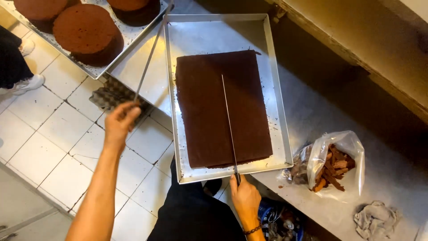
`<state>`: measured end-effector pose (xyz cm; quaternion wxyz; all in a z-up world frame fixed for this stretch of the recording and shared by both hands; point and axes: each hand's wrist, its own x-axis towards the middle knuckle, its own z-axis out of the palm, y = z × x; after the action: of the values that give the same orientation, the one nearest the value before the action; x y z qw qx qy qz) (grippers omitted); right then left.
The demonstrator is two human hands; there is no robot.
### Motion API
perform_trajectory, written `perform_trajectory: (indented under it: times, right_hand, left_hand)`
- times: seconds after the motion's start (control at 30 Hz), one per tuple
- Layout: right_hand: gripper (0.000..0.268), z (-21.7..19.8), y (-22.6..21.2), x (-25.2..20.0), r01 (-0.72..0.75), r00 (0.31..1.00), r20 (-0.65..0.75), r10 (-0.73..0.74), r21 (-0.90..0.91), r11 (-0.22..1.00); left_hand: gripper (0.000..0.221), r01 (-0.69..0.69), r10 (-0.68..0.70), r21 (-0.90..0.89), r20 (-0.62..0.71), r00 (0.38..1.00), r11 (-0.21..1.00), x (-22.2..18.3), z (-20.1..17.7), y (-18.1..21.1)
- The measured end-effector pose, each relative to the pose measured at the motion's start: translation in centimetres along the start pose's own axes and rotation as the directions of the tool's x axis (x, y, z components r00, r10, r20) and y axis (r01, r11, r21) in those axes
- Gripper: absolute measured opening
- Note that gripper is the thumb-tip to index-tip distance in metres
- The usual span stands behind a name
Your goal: Slicing a chocolate sheet cake into equal rectangular sections using a long knife and a metal ruler.
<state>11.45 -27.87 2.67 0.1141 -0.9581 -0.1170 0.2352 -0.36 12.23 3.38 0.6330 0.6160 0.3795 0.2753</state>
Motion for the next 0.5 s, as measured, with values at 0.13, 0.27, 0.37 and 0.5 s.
perform_trajectory:
  times: [0.13,0.27,0.37,0.5]
  right_hand:
    - [0.049,-1.3,-0.9,0.0,0.077,0.990,-0.130,-0.062,0.114,0.990]
    - [0.050,-2.4,-2.5,2.6,0.149,0.966,-0.219,-0.135,0.051,0.987]
    - [0.048,-2.6,-4.0,4.2,0.199,0.954,-0.243,-0.175,0.077,0.977]
    - [0.048,-2.9,-5.4,4.6,0.173,0.968,-0.198,-0.155,0.077,0.982]
  left_hand:
    - [0.031,0.120,-0.117,-0.085,0.047,0.992,0.989,-4.5,2.2,0.1]
    - [0.031,0.198,-0.188,-0.123,0.086,0.978,0.972,-7.6,3.9,-1.9]
    - [0.032,0.252,-0.244,-0.119,0.078,0.967,0.960,-9.2,4.9,-2.2]
    - [0.033,0.320,-0.309,-0.150,0.093,0.947,0.935,-10.5,5.4,-1.9]
